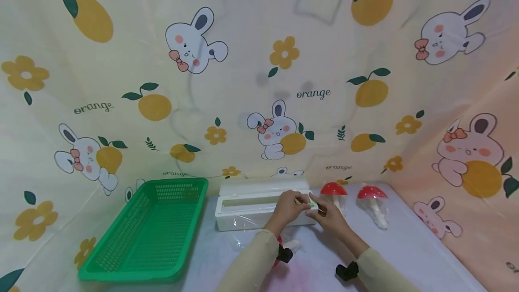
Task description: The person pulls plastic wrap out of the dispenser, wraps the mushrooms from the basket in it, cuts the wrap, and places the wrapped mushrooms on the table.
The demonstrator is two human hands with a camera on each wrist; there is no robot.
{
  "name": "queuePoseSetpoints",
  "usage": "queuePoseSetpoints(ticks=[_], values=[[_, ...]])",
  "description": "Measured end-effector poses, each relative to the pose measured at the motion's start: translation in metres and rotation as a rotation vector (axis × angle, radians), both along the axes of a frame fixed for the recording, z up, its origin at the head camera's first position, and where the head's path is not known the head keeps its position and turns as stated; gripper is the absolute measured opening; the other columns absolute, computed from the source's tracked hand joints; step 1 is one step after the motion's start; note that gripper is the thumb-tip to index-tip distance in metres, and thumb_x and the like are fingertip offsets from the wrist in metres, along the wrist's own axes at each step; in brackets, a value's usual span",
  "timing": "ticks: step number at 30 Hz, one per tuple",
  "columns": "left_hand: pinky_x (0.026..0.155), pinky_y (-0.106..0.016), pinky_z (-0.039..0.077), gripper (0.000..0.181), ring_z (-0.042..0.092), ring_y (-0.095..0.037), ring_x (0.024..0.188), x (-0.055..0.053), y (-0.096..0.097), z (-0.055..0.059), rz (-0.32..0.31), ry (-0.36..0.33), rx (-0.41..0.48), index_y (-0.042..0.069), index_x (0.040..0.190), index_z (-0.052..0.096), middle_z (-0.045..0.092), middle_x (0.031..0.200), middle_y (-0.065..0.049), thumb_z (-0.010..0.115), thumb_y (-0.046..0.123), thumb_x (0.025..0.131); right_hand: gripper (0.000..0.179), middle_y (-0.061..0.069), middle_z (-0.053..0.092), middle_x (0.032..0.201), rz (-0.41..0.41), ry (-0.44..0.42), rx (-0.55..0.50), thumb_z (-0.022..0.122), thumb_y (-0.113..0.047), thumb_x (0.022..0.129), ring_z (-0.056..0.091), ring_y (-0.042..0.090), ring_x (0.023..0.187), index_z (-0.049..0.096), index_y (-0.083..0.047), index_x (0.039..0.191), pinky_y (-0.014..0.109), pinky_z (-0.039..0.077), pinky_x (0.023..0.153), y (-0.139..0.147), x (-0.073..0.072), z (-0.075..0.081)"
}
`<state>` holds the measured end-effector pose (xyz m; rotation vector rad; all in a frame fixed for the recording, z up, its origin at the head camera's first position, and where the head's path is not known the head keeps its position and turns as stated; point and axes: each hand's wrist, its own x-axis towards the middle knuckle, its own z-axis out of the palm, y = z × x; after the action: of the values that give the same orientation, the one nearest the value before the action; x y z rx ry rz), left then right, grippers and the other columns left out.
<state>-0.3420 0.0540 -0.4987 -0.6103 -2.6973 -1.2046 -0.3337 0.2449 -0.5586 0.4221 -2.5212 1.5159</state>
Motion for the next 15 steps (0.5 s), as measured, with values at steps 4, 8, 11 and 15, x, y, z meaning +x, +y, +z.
queuePoseSetpoints(ticks=[4, 8, 11, 15], values=[[0.079, -0.026, 0.045, 0.008, 0.055, -0.011, 0.085, -0.0002, -0.0011, 0.0006, 0.012, 0.064, -0.058, 0.015, 0.092, 0.083, 0.074, 0.09, 0.003, 0.087, 0.022, 0.092, 0.073, 0.028, 0.058, 0.151, 0.012, -0.004, -0.006, 0.084, -0.012, 0.094, 0.06, 0.044, 0.136, 0.05, -0.003, 0.158, 0.039, 0.058, 0.101, 0.0004, -0.0005, 0.001], [0.083, -0.03, 0.041, 0.01, 0.055, -0.01, 0.082, -0.0001, -0.0017, -0.0017, 0.034, 0.12, -0.105, 0.016, 0.093, 0.084, 0.074, 0.083, 0.006, 0.088, 0.026, 0.091, 0.072, 0.027, 0.057, 0.152, 0.011, -0.011, -0.007, 0.084, -0.011, 0.094, 0.059, 0.044, 0.137, 0.051, -0.004, 0.158, 0.039, 0.057, 0.102, 0.0004, 0.0007, 0.001], [0.084, -0.031, 0.042, 0.009, 0.056, -0.01, 0.081, -0.0005, -0.0028, -0.0019, 0.038, 0.121, -0.117, 0.018, 0.094, 0.084, 0.074, 0.082, 0.009, 0.087, 0.027, 0.092, 0.073, 0.025, 0.054, 0.156, 0.008, -0.014, -0.001, 0.083, -0.012, 0.094, 0.057, 0.044, 0.14, 0.05, -0.005, 0.159, 0.041, 0.056, 0.104, 0.0003, -0.0001, 0.0005], [0.083, -0.034, 0.043, 0.008, 0.054, -0.01, 0.082, -0.0001, -0.007, -0.0007, 0.045, 0.117, -0.129, 0.021, 0.095, 0.083, 0.074, 0.082, 0.01, 0.086, 0.028, 0.092, 0.074, 0.024, 0.052, 0.159, 0.0, -0.023, 0.008, 0.083, -0.013, 0.095, 0.055, 0.043, 0.142, 0.049, -0.006, 0.16, 0.042, 0.054, 0.106, 0.0008, -0.0005, 0.0014]])
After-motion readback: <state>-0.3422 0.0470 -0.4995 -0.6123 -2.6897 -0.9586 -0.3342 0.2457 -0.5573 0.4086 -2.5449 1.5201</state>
